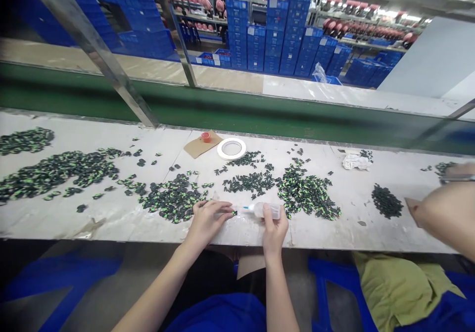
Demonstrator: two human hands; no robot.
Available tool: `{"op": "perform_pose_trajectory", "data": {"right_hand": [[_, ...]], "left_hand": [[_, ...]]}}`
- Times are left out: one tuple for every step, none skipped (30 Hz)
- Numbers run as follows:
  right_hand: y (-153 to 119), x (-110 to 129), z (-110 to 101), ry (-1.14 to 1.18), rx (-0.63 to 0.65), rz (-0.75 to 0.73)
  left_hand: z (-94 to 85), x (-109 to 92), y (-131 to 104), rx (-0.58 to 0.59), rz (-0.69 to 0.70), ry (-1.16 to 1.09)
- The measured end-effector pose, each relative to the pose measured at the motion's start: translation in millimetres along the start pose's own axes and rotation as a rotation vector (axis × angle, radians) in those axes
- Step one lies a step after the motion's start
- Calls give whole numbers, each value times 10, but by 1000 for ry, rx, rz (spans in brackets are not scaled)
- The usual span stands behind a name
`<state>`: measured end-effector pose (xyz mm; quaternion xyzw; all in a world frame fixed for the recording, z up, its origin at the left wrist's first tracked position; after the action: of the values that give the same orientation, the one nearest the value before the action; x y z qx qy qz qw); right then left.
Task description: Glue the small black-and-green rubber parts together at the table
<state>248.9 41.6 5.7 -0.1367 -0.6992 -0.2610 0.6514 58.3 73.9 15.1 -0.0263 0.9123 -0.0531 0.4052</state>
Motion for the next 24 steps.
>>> {"op": "perform_pose_trajectory", "data": {"right_hand": [[4, -12, -25, 37, -30, -5], [8, -21, -45, 63, -54, -14], [11, -29, -58, 77, -67, -27], [15, -36, -62, 79, -70, -41], [20, -43, -62, 72, -72, -56], [26, -50, -59, 56, -77, -72], [34, -58, -52, 34, -80, -85], [43, -68, -43, 10, -84, -94], [53, -79, -31, -14, -83, -99], [62, -90, -16, -36, -77, -101], [71, -99, -1, -56, -68, -101], [76, -102, 14, -76, -55, -104], [78, -99, 26, -94, -44, -113], [74, -85, 32, -111, -40, -132], [63, -62, 34, -129, -38, -160], [45, -30, 31, -149, -44, -199], [18, 9, 20, -172, -62, -248], [-19, 55, 2, -197, -95, -306], [-65, 103, -19, -221, -138, -369], [-118, 146, -34, -240, -177, -429], [-172, 180, -35, -249, -195, -476], [-220, 199, -17, -249, -182, -500], [-258, 199, 22, -236, -136, -491], [-288, 180, 77, -210, -63, -449]], "left_hand": [[-1, 4, 5, 15, 3, 2], [-7, 7, 14, 31, 8, 4], [-22, 8, 29, 43, 13, 6], [-46, 7, 48, 51, 19, 8], [-79, 3, 74, 45, 24, 13], [-122, -6, 107, 18, 30, 21], [-174, -19, 145, -31, 36, 34], [-225, -36, 186, -90, 42, 53], [-266, -55, 229, -147, 46, 75], [-293, -73, 275, -194, 47, 99], [-303, -90, 322, -224, 45, 121], [-295, -102, 368, -232, 42, 138], [-276, -111, 412, -225, 42, 154], [-253, -117, 449, -215, 46, 167], [-232, -121, 477, -206, 52, 178], [-216, -123, 496, -202, 58, 188], [-209, -122, 505, -200, 61, 196], [-209, -121, 505, -199, 61, 200], [-213, -120, 496, -195, 58, 196], [-217, -122, 478, -183, 55, 184], [-220, -128, 452, -166, 52, 163], [-216, -137, 418, -144, 52, 131], [-204, -149, 378, -116, 56, 86], [-178, -163, 333, -76, 65, 29]]}}
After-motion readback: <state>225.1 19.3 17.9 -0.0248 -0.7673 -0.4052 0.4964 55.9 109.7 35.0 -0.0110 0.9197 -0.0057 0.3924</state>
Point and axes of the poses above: each hand's wrist, its own y-axis towards the middle knuckle, its own z-axis out of the palm, x = y × z, the point moved 5 cm from there along y, towards the middle knuckle, and after that the axes turned 9 degrees about -z, right-handed, at the moved point
